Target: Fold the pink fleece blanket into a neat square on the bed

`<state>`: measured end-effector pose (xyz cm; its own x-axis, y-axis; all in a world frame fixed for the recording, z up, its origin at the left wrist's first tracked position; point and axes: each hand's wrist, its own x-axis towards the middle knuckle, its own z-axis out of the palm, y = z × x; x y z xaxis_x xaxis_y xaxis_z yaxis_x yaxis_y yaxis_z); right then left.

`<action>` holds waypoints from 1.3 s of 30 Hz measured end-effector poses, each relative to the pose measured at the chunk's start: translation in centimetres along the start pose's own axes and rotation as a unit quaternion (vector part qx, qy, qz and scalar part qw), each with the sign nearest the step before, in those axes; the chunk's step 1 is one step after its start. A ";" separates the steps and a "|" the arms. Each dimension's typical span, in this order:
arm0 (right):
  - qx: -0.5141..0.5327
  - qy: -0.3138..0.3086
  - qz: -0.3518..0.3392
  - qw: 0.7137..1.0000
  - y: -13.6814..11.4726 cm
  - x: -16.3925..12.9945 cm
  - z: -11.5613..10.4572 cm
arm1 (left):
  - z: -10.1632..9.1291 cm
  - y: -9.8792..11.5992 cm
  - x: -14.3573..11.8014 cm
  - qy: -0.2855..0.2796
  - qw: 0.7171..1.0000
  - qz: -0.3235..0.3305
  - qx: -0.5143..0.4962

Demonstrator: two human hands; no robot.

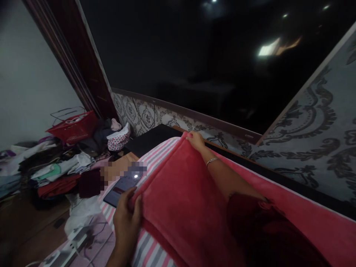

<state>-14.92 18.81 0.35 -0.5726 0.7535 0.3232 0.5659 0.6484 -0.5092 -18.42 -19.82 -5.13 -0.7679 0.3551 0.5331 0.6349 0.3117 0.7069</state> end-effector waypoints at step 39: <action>-0.131 0.013 0.259 0.957 23.5 -29.7 -28.3 | 0.4 2.2 2.1 -0.036 0.997 0.022 0.072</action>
<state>32.18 14.76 1.38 -0.1628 0.9812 0.1036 0.9010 0.1906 -0.3898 -18.60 -18.05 -2.62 -0.7345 0.4319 0.5234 0.6771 0.4153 0.6075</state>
